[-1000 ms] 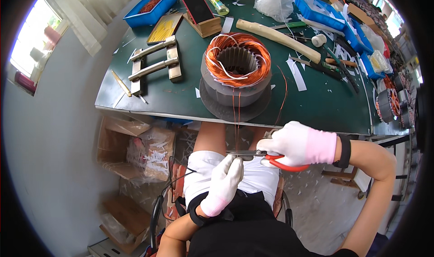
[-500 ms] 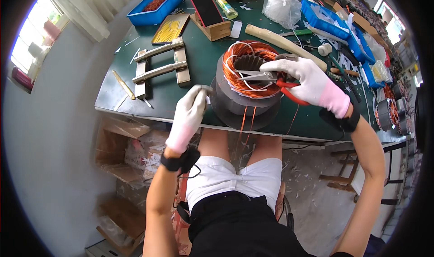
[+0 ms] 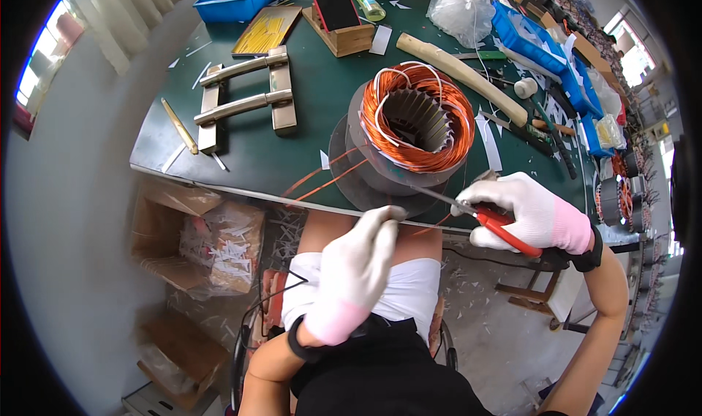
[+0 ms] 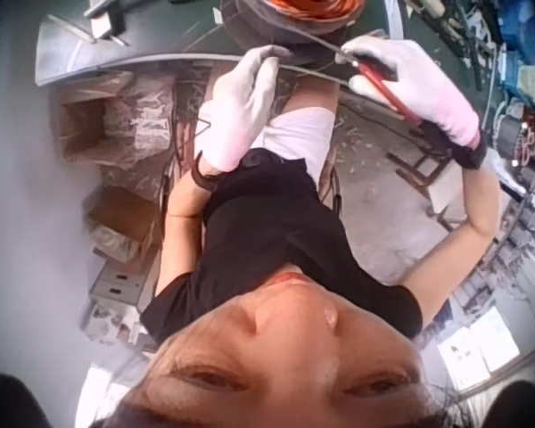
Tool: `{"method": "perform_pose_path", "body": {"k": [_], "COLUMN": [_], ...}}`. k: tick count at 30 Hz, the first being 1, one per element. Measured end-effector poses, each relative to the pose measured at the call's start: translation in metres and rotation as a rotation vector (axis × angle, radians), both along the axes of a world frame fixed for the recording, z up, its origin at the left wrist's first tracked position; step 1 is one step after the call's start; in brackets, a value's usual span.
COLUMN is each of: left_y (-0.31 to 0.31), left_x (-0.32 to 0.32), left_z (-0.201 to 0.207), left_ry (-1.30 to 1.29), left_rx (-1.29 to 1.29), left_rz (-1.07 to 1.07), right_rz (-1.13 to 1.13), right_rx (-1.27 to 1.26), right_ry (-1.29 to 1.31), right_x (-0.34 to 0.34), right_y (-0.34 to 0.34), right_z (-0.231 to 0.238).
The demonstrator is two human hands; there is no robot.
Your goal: The recorder is inserting insulation and trimming wires in a motor stator at a workbench.
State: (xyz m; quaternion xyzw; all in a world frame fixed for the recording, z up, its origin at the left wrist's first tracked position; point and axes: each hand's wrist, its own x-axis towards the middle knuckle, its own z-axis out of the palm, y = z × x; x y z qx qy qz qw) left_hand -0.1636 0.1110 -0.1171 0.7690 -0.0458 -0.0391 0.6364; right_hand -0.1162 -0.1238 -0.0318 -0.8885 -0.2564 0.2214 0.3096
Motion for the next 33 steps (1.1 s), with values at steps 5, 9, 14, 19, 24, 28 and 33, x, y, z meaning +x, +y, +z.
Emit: {"method": "perform_pose_path", "body": {"k": [5,9,14,19,24,28,33], "left_y": [-0.058,-0.085,-0.098,-0.101,-0.102,-0.102,-0.107], "left_x": [0.006,0.007,0.008,0.012,0.017,0.018,0.019], "left_z": [-0.024,-0.035,-0.042,-0.047,-0.052,-0.056,-0.065], "left_ry": [-0.144,-0.240,-0.232,-0.355,-0.481,-0.528,-0.511], "left_rx": [0.042,0.065,0.147,0.259,0.368,0.397,0.235], "left_rz": [0.114,0.217,0.299,0.299,0.292,0.285,0.228], "right_rz": [0.101,0.271,0.362,0.439,0.527,0.578,0.421], "right_rx": [-0.221,-0.293,-0.351,-0.440,-0.578,-0.747,-0.352], "right_ry": [-0.009,-0.110,-0.131,-0.071,-0.222,-0.402,-0.562], "right_x": [0.015,0.035,0.053,0.067,0.068,0.054,0.037], "right_y": [-0.022,-0.028,-0.025,-0.025,-0.021,-0.020,-0.035], "right_z": [0.004,0.013,0.016,0.021,0.028,0.022,0.011]}}
